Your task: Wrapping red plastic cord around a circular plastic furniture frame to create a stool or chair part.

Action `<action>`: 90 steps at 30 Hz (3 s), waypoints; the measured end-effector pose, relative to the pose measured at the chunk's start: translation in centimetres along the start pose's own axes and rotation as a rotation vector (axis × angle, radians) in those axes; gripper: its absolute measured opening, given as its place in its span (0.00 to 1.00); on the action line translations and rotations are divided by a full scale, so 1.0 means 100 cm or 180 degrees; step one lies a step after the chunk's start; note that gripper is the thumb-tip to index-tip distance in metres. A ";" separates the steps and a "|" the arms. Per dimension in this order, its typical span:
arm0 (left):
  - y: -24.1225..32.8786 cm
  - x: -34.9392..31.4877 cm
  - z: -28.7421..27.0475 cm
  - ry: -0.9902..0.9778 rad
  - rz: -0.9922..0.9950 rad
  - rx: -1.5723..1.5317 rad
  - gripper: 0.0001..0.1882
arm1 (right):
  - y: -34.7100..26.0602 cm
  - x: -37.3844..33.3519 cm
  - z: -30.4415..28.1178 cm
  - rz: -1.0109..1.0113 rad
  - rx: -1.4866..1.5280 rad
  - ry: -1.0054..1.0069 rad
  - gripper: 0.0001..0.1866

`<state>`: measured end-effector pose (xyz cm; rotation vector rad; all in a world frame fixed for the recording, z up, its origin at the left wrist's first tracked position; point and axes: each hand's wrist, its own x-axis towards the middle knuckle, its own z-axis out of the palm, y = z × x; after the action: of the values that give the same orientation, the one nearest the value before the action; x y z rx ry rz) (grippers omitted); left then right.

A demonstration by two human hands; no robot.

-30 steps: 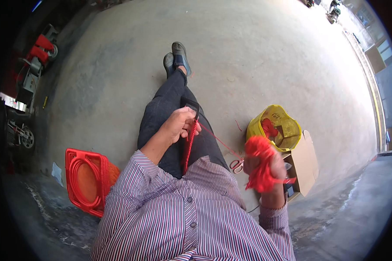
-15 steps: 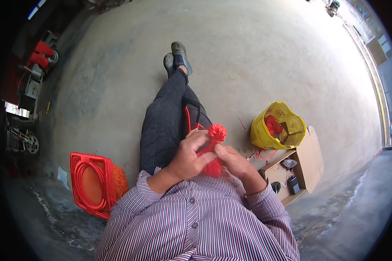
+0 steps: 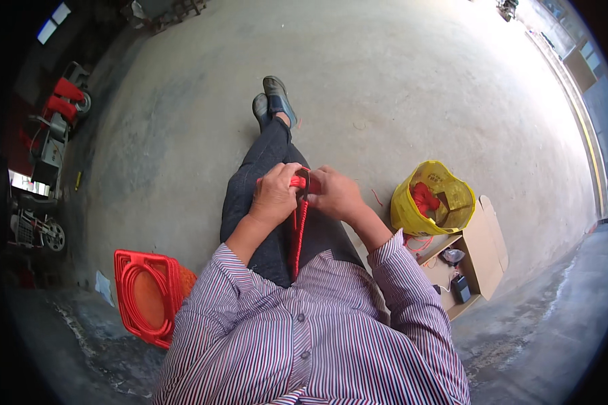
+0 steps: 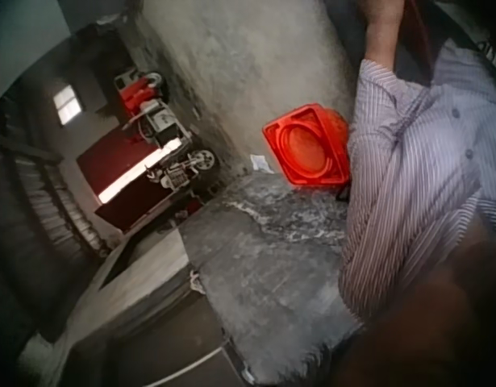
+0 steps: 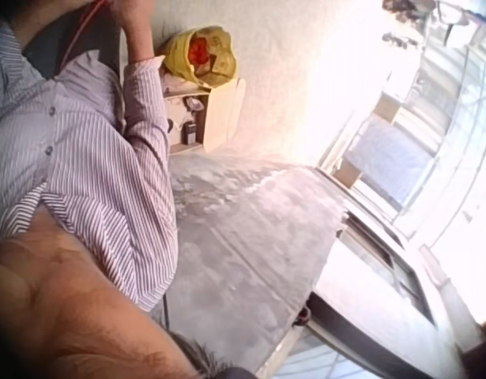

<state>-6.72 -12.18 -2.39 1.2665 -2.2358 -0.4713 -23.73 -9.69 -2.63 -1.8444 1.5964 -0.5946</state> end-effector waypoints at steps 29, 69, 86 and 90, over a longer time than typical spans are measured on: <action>0.041 -0.023 -0.009 0.0897 -0.0331 -0.1679 0.11 | -0.078 -0.103 -0.095 -0.1804 0.2565 0.0416 0.18; 0.015 -0.007 -0.001 -0.0828 -0.3248 -0.4747 0.08 | -0.005 -0.169 -0.082 0.0159 0.4713 0.1728 0.25; 0.003 -0.027 0.012 -0.0687 -0.2320 -0.4635 0.05 | -0.008 -0.057 0.000 0.0972 0.4617 0.0212 0.16; 0.001 -0.027 0.010 -0.0863 -0.2644 -0.5053 0.03 | -0.002 -0.053 0.009 0.1339 0.4161 -0.0312 0.12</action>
<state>-6.25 -9.77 -3.92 1.0121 -0.6597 -2.1680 -23.89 -4.36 -2.78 -0.5392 0.9960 -0.9829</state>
